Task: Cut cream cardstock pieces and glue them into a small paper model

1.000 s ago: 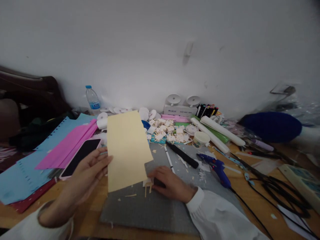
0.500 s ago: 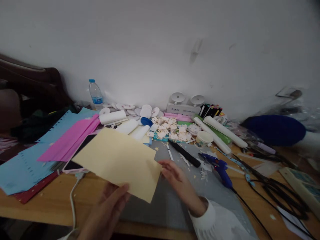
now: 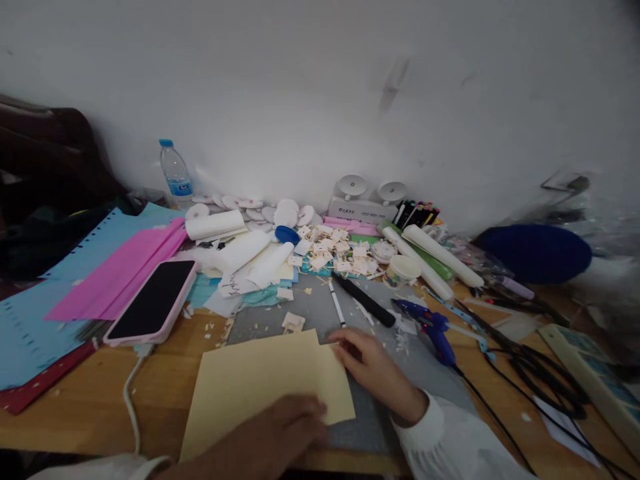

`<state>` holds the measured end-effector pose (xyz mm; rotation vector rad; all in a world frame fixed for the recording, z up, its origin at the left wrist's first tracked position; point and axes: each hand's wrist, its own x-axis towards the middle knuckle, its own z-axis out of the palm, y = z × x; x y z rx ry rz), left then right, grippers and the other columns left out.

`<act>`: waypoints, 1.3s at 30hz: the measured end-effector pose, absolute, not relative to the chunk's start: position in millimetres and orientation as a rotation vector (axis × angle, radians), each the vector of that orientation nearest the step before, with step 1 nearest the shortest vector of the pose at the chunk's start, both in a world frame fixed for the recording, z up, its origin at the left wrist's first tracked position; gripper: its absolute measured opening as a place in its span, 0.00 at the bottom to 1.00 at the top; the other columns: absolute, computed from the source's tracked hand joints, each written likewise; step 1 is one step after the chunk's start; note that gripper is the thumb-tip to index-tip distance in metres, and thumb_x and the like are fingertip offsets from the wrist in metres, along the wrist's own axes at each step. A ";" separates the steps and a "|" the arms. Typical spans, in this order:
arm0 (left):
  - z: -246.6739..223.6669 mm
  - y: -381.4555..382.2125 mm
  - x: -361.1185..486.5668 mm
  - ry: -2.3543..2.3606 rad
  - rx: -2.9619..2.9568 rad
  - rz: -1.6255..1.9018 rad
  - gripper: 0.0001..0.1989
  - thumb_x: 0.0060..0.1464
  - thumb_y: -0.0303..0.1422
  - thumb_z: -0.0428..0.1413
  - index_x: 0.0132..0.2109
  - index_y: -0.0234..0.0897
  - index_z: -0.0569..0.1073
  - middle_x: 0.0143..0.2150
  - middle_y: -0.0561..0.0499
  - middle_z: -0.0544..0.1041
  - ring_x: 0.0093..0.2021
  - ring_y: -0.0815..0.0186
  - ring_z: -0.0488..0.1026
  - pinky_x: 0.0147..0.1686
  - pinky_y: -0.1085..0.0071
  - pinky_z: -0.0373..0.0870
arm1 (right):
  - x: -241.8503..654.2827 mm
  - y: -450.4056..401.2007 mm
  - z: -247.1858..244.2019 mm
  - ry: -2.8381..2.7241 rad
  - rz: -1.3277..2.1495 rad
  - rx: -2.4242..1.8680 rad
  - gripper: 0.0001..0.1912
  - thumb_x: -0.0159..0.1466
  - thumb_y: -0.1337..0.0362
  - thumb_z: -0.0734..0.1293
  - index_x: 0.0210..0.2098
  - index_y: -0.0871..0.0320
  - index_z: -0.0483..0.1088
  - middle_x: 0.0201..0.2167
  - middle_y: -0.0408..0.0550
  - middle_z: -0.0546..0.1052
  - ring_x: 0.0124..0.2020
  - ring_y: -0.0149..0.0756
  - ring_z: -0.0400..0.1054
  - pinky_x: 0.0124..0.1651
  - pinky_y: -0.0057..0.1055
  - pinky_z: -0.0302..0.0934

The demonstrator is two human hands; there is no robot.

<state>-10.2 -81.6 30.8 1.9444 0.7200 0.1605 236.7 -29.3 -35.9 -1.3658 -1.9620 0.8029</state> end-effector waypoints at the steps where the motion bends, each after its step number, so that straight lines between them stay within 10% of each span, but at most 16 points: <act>1: 26.7 -75.4 -5.0 0.776 2.104 0.131 0.27 0.55 0.34 0.57 0.62 0.46 0.62 0.67 0.47 0.57 0.67 0.51 0.51 0.64 0.52 0.50 | 237.8 -27.1 -32.8 -2.016 0.656 -1.377 0.09 0.65 0.66 0.59 0.41 0.57 0.70 0.34 0.47 0.74 0.33 0.34 0.68 0.38 0.32 0.64; 7: 13.7 -59.2 11.4 0.744 2.449 -0.118 0.33 0.50 0.31 0.59 0.63 0.37 0.61 0.67 0.38 0.53 0.67 0.46 0.48 0.63 0.46 0.48 | 258.6 8.2 -19.2 -2.213 -0.207 -1.738 0.11 0.65 0.69 0.58 0.45 0.60 0.67 0.42 0.56 0.71 0.46 0.44 0.65 0.49 0.39 0.60; 24: 17.5 -55.2 14.8 0.727 2.497 -0.162 0.26 0.51 0.29 0.58 0.58 0.39 0.66 0.66 0.38 0.58 0.64 0.46 0.57 0.60 0.49 0.57 | 268.1 32.8 3.7 -2.083 -0.373 -1.795 0.17 0.68 0.67 0.52 0.54 0.68 0.58 0.45 0.64 0.69 0.47 0.48 0.64 0.48 0.41 0.60; 32: 12.3 -56.4 12.9 0.759 2.526 -0.137 0.27 0.51 0.25 0.56 0.59 0.40 0.64 0.66 0.36 0.56 0.65 0.46 0.55 0.59 0.48 0.57 | 265.1 -35.8 39.7 -1.857 0.302 -1.624 0.18 0.68 0.56 0.54 0.54 0.54 0.63 0.44 0.53 0.75 0.42 0.42 0.72 0.40 0.36 0.68; 39: -18.9 -59.7 1.7 0.772 2.546 0.024 0.34 0.52 0.29 0.56 0.65 0.44 0.55 0.69 0.37 0.45 0.68 0.44 0.45 0.61 0.48 0.53 | 271.6 -106.8 13.5 -2.011 0.896 -1.588 0.29 0.65 0.58 0.62 0.64 0.46 0.52 0.62 0.45 0.64 0.59 0.40 0.62 0.55 0.35 0.65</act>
